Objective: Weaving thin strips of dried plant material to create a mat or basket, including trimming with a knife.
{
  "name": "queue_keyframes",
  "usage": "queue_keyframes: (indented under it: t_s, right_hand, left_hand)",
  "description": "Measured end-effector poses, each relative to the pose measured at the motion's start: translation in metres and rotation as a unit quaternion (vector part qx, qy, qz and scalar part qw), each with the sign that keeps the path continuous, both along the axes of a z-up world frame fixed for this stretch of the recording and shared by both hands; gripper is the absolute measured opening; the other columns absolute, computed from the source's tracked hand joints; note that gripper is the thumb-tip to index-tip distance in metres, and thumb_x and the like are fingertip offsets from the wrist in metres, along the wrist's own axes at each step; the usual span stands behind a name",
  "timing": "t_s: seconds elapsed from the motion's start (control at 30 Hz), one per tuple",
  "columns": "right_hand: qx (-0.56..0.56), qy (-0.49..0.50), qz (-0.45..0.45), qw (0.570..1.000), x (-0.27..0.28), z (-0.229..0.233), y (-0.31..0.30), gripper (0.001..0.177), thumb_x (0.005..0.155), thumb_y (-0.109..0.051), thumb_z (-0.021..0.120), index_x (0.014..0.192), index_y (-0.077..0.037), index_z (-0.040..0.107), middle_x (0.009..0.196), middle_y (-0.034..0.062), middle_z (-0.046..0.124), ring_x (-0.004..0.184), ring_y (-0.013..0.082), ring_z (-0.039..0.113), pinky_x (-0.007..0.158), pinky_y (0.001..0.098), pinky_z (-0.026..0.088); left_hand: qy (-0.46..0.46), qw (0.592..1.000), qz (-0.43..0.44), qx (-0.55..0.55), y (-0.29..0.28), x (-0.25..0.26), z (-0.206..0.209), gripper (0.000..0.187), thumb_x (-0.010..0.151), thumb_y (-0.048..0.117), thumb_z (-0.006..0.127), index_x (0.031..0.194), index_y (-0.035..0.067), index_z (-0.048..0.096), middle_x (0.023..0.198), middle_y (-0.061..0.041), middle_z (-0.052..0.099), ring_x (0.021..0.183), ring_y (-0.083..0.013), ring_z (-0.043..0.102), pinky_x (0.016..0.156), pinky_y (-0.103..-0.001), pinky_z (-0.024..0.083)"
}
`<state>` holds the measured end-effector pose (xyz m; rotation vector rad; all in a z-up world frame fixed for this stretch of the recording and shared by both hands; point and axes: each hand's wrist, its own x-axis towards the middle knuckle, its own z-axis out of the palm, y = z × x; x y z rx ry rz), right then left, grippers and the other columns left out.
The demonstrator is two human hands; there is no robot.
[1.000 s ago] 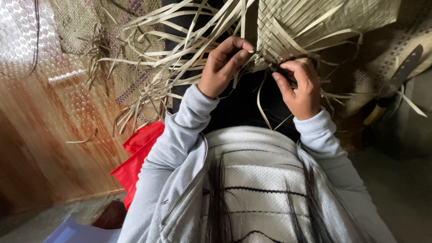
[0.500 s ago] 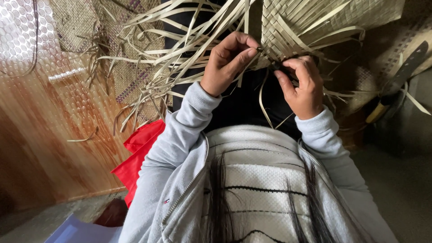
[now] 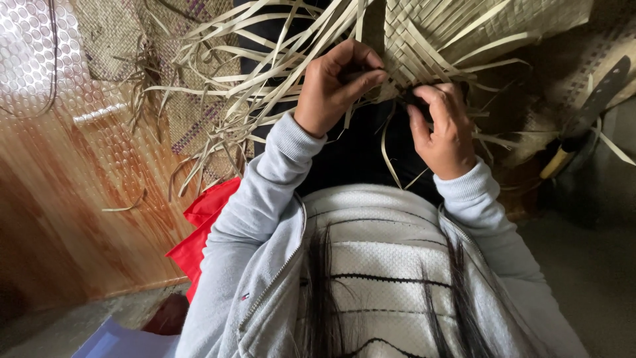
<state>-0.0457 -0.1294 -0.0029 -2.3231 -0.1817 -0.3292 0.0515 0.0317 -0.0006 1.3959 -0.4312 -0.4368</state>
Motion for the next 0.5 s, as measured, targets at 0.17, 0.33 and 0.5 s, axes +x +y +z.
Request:
queue_keyframes:
  t_s: [0.17, 0.33, 0.5]
  right_hand:
    - [0.025, 0.037, 0.016, 0.999, 0.001, 0.008, 0.001, 0.029, 0.077, 0.013, 0.053, 0.104, 0.007, 0.046, 0.092, 0.0186, 0.047, 0.077, 0.0304, 0.048, 0.071, 0.0367, 0.041]
    - [0.001, 0.023, 0.013, 1.0, 0.0, 0.013, 0.001, 0.03, 0.075, 0.013, 0.055, 0.103, 0.006, 0.047, 0.092, 0.0182, 0.047, 0.077, 0.031, 0.049, 0.069, 0.037, 0.043]
    - [0.009, 0.025, 0.018, 0.999, -0.003, 0.007, -0.002, 0.03, 0.074, 0.013, 0.054, 0.103, 0.006, 0.046, 0.093, 0.0196, 0.05, 0.081, 0.033, 0.051, 0.074, 0.0377, 0.042]
  left_hand:
    - [-0.019, 0.999, -0.034, 0.032, 0.005, 0.001, 0.004, 0.014, 0.081, -0.008, 0.056, 0.093, -0.001, 0.054, 0.084, -0.003, 0.057, 0.07, -0.008, 0.053, 0.066, -0.018, 0.047]
    - [-0.028, 0.998, -0.047, 0.029, 0.005, 0.0, 0.006, 0.021, 0.082, -0.01, 0.055, 0.099, 0.002, 0.053, 0.089, -0.004, 0.059, 0.074, -0.0086, 0.056, 0.067, -0.018, 0.047]
    - [-0.047, 0.996, -0.048, 0.059, 0.004, -0.001, 0.014, 0.02, 0.081, -0.008, 0.057, 0.097, 0.003, 0.054, 0.079, -0.001, 0.056, 0.063, -0.0055, 0.05, 0.058, -0.017, 0.041]
